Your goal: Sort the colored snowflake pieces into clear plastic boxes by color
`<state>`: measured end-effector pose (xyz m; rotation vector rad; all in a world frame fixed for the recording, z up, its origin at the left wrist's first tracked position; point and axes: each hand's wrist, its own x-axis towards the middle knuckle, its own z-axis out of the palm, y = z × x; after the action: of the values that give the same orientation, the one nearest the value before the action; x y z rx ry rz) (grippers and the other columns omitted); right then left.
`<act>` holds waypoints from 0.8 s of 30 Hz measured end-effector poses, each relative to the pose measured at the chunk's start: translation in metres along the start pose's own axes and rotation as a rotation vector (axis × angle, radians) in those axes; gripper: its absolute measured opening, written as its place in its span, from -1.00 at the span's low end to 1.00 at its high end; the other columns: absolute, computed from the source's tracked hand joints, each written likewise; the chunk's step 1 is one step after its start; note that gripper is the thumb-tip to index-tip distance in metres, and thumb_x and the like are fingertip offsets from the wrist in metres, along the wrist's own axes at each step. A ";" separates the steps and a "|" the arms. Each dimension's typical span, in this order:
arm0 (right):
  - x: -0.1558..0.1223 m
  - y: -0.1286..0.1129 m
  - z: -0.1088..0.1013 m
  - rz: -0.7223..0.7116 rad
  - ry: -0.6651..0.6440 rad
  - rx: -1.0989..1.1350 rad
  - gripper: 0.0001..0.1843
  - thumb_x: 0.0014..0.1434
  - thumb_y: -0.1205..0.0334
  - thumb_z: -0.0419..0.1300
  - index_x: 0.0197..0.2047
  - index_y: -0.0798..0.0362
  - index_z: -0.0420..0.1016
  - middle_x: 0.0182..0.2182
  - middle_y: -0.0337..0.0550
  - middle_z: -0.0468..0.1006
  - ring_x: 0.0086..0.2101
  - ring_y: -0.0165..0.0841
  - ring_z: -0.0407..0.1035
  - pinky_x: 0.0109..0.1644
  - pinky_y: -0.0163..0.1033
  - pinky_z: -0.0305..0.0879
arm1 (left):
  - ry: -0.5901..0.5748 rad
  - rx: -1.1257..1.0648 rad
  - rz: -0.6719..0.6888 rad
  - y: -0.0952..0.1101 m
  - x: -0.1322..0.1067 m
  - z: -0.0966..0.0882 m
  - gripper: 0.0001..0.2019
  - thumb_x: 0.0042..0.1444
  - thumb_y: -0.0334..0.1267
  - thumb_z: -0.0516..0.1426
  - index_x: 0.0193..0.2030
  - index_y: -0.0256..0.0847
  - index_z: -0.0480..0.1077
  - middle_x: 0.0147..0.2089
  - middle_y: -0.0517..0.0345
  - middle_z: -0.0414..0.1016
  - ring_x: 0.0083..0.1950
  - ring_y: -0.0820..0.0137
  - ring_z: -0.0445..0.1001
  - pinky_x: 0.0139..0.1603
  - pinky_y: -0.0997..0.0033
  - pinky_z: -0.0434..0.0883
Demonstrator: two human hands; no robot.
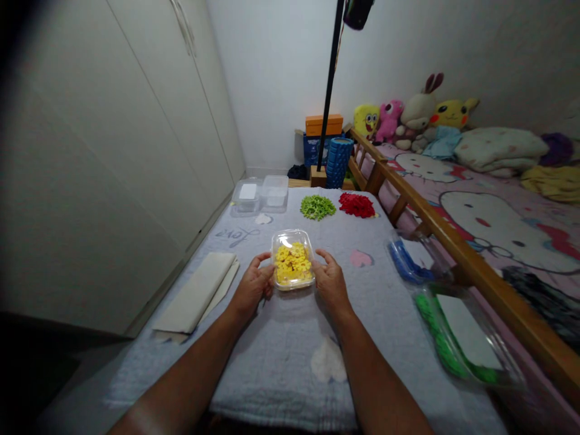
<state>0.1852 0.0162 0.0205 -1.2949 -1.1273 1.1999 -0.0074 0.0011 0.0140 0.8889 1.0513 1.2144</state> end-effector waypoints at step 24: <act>-0.014 -0.022 0.008 -0.508 -0.020 -1.218 -0.22 0.04 -0.23 0.31 0.23 0.03 0.42 0.32 0.23 0.25 0.27 0.17 0.10 0.25 0.21 0.14 | -0.002 0.147 0.038 -0.003 -0.004 0.002 -0.50 0.01 -0.06 0.27 0.07 -0.19 0.33 -0.54 0.45 0.21 -0.61 0.57 0.15 -0.59 0.56 0.10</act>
<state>0.1761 0.0041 0.0437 -1.6486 -2.1750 0.0429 -0.0052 -0.0031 0.0122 1.0276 1.1378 1.1784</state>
